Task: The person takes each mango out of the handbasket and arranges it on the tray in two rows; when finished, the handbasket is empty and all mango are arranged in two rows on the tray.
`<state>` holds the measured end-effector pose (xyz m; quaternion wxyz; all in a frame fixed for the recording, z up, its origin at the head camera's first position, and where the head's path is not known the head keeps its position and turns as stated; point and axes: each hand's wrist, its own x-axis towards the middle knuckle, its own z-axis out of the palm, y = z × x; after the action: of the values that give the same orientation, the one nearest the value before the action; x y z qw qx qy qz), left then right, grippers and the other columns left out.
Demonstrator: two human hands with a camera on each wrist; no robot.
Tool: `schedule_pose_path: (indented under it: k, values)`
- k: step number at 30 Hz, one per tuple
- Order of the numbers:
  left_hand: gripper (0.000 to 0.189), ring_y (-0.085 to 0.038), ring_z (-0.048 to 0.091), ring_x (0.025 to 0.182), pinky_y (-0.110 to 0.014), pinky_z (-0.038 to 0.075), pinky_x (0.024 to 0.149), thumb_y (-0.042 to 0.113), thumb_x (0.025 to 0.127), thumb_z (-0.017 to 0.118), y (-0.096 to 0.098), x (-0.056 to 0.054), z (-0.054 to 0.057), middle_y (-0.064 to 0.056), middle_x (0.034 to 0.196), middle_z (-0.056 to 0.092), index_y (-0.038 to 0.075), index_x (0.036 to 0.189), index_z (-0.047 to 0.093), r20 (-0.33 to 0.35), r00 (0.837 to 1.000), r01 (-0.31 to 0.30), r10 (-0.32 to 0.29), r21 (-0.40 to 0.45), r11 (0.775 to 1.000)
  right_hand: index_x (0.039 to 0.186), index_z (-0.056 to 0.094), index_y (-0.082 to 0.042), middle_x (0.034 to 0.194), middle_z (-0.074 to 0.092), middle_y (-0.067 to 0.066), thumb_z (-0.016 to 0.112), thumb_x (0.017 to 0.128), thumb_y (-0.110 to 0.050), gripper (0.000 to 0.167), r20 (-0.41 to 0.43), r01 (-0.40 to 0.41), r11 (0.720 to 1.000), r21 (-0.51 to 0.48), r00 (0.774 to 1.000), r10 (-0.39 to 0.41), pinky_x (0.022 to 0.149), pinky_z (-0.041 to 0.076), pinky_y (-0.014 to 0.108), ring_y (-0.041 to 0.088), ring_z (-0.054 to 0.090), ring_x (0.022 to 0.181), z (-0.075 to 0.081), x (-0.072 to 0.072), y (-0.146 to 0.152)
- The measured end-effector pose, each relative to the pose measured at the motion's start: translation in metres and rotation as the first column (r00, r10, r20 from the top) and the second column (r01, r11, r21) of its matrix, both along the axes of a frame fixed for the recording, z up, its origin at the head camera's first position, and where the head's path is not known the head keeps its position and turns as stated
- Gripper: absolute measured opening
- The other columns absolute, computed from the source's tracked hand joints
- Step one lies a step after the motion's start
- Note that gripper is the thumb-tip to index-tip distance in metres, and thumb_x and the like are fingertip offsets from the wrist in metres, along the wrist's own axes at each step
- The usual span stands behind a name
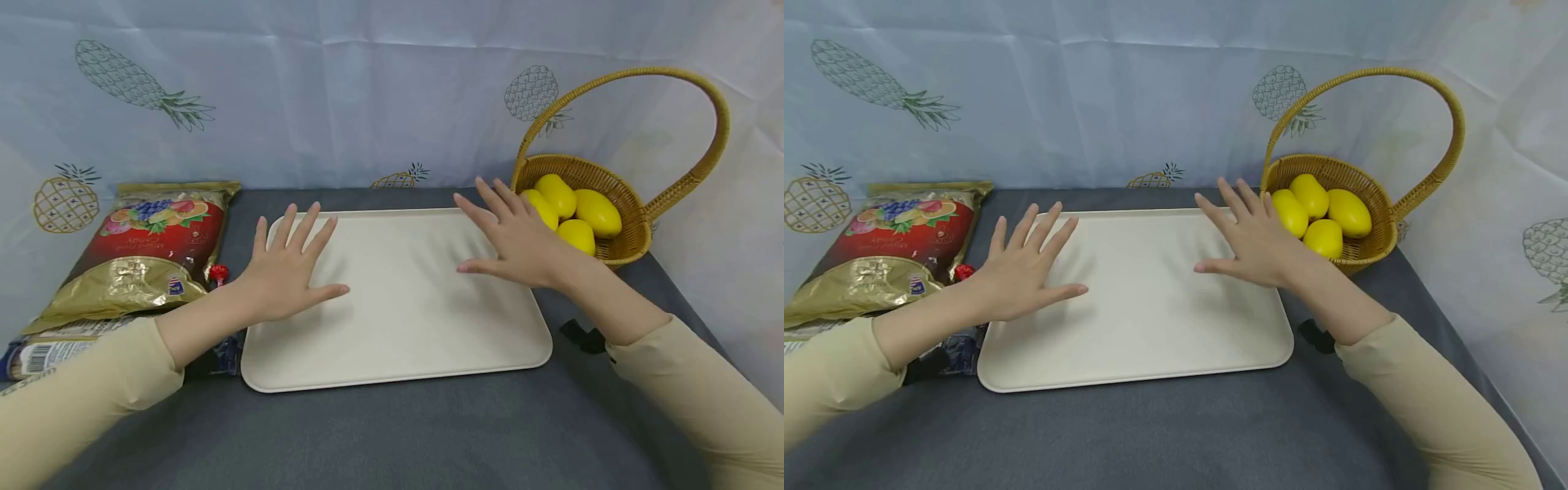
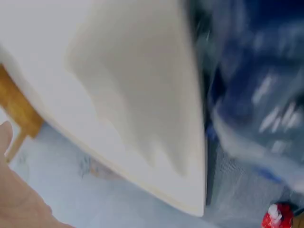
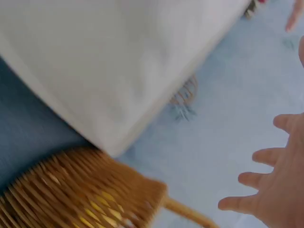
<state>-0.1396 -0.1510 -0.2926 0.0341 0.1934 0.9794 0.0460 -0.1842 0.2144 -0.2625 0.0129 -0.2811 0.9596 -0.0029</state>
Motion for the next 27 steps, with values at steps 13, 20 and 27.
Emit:
schedule_pose_path:
  k: [13, 20, 27]
  values:
    - [0.099, -0.054, 0.0, 0.151, -0.077, 0.008, 0.115, 0.063, 0.094, 0.049, -0.026, -0.043, 0.033, -0.017, 0.167, -0.014, 0.023, 0.159, -0.015, 0.113, 0.987, -0.142, 0.118, 0.243, 0.96, 0.161, 0.012, -0.021, 0.168, -0.004, 0.014, 0.055, 0.093, -0.06, 0.089, -0.016, 0.129, 0.961, -0.246, 0.99, -0.137, 0.114, 0.007, 0.078, 0.047, -0.003, 0.154, 0.059, -0.03, 0.051]
    - [0.095, -0.045, -0.007, 0.154, -0.073, 0.006, 0.118, 0.057, 0.098, 0.046, -0.049, -0.066, 0.038, -0.014, 0.167, -0.014, 0.02, 0.158, -0.018, 0.291, 0.953, -0.204, 0.081, 0.423, 0.883, 0.16, 0.017, -0.012, 0.166, 0.004, 0.023, 0.055, 0.097, -0.048, 0.082, 0.036, 0.206, 0.934, -0.291, 0.978, -0.204, 0.116, 0.008, 0.075, 0.051, 0.003, 0.152, 0.065, -0.055, 0.087]
    - [0.091, -0.054, 0.021, 0.146, -0.071, 0.025, 0.114, 0.059, 0.101, 0.037, -0.07, -0.078, 0.029, -0.029, 0.164, 0.001, 0.009, 0.159, -0.012, 0.491, 0.867, -0.322, 0.09, 0.411, 0.853, 0.158, 0.024, -0.01, 0.165, 0.01, 0.026, 0.057, 0.096, -0.046, 0.079, 0.097, 0.303, 0.899, -0.317, 0.953, -0.287, 0.112, 0.016, 0.077, 0.055, 0.015, 0.147, 0.062, -0.075, 0.115]
